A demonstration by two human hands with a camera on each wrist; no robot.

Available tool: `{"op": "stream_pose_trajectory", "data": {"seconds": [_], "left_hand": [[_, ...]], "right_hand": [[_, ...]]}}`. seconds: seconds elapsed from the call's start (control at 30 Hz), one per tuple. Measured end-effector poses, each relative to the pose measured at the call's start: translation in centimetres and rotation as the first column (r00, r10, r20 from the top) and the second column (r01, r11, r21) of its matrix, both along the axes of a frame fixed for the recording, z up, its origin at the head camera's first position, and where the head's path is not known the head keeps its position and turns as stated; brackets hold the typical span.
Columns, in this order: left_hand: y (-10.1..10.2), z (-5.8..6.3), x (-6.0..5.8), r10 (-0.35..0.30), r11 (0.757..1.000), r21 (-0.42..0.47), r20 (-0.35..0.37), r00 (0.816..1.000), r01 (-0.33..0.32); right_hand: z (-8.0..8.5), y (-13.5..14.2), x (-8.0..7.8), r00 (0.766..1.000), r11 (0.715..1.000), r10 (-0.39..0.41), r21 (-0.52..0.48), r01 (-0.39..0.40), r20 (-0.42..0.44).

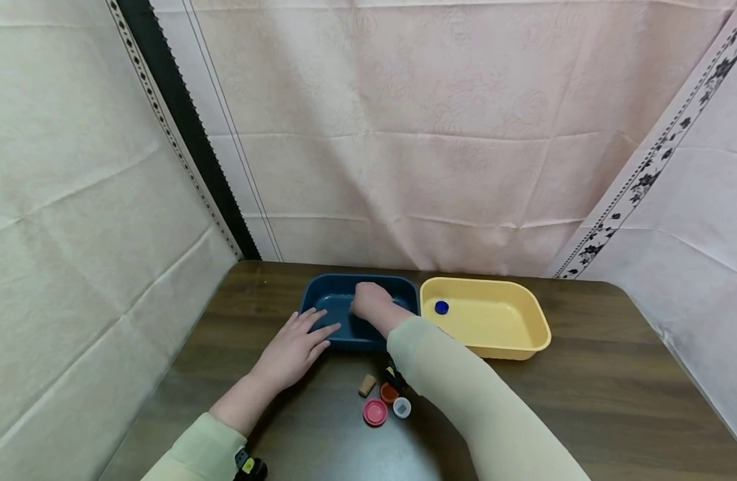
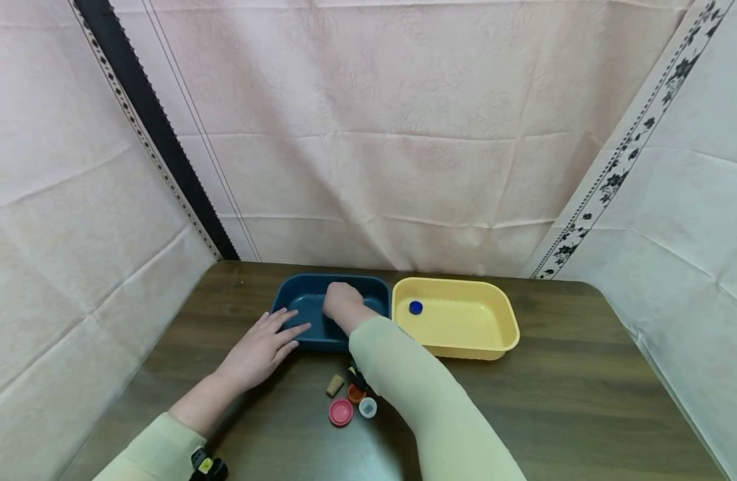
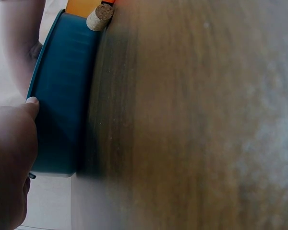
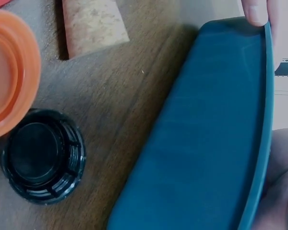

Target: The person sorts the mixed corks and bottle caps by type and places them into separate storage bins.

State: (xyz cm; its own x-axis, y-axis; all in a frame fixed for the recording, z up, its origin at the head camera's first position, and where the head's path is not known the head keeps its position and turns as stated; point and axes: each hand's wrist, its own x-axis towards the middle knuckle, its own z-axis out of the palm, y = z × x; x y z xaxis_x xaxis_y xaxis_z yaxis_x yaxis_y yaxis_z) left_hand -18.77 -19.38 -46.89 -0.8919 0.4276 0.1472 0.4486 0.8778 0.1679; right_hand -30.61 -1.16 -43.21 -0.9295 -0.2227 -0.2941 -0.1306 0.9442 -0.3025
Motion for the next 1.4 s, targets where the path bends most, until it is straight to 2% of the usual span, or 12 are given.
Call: {"op": "stream_pose_trajectory", "data": {"seconds": [0.27, 0.47, 0.7, 0.87, 1.0, 1.2, 1.4], "left_hand": [[0.3, 0.3, -0.3, 0.000, 1.000, 0.004, 0.025, 1.000, 0.000], [0.1, 0.3, -0.1, 0.000, 1.000, 0.001, 0.017, 1.000, 0.000], [-0.1, 0.2, -0.1, -0.006, 1.000, 0.010, 0.006, 1.000, 0.006], [-0.1, 0.1, -0.2, -0.006, 1.000, 0.008, 0.009, 1.000, 0.006], [0.0, 0.0, -0.2, 0.002, 1.000, 0.007, 0.012, 1.000, -0.002], [0.1, -0.1, 0.1, 0.016, 1.000, 0.013, 0.012, 1.000, -0.016], [0.1, -0.2, 0.1, 0.020, 0.999, 0.031, 0.006, 1.000, -0.020]], "right_hand": [[0.0, 0.0, 0.5, 0.999, 0.998, 0.022, 0.058, -0.019, -0.045], [-0.1, 0.0, 1.0, 0.995, 0.999, 0.016, 0.052, -0.010, -0.103], [0.7, 0.7, 2.1, 0.991, 1.000, 0.000, -0.019, -0.003, -0.130], [1.6, 1.6, 3.1, 0.987, 0.992, -0.015, -0.124, -0.005, -0.158], [2.4, 2.7, 4.1, 0.985, 0.975, -0.047, -0.222, 0.009, -0.167], [2.9, 4.6, 5.8, 0.984, 0.944, -0.054, -0.329, -0.004, -0.168], [3.3, 6.8, 7.9, 0.987, 0.882, -0.051, -0.470, -0.028, -0.154]]}}
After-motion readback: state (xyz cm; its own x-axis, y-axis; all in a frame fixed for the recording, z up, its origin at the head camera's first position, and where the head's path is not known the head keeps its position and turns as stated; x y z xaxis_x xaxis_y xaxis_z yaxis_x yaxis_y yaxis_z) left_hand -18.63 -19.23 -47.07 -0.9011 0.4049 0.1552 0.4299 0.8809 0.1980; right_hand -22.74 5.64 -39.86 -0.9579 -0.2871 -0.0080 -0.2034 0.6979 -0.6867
